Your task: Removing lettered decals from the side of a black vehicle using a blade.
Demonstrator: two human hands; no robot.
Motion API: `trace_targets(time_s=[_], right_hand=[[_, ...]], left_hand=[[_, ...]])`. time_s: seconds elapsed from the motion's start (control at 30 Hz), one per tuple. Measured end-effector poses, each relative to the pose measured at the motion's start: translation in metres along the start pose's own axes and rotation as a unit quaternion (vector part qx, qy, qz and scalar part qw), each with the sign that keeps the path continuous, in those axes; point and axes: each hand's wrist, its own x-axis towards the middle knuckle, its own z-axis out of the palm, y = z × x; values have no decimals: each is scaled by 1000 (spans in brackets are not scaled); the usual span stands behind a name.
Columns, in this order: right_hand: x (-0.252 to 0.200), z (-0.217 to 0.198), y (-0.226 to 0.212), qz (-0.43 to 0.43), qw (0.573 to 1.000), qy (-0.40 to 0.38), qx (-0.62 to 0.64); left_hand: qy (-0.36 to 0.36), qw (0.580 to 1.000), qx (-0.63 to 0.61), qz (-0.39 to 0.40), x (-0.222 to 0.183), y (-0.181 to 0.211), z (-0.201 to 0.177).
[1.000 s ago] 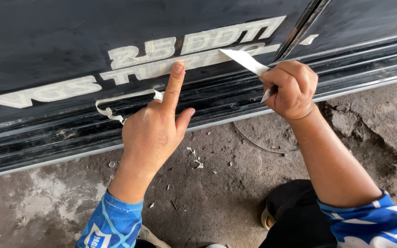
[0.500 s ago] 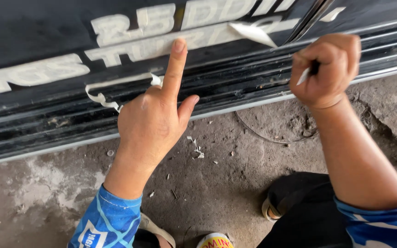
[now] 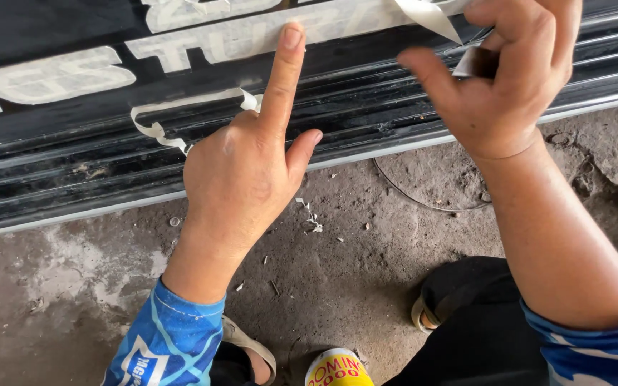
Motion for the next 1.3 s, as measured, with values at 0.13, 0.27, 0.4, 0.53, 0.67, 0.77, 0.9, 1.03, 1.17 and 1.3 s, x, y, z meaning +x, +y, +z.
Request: trace_targets(time_s=[0.13,0.27,0.4,0.53,0.67,0.77,0.9,1.03,1.17,1.3], right_hand=[[4,-5,5,-127,989,14,-72],[3,-10,2,-97,995,-3,-10],[2,-7,9,-125,992,10,-1],[2,-7,8,-93,995,1,30],[13,-7,3,-113,993,35,-17],[11,-9,0,-45,999,21,16],[3,-8,16,-101,994,37,-4],[9,-9,2,-100,994,53,3],[3,-12,4,-64,997,40,35],[5,-14,4,-7,996,38,82]], left_hand=[[1,1000,10,2,-1,-3,2],[-4,1000,-21,4,-1,-5,7],[-3,1000,-20,4,-2,-4,7],[42,998,-26,24,-3,-6,11],[69,997,2,32,-2,-10,11],[68,997,2,29,-1,-11,11],[53,998,12,24,-4,-12,13],[58,998,15,28,0,-9,16],[41,999,11,33,11,2,17],[44,999,-2,31,18,15,20]])
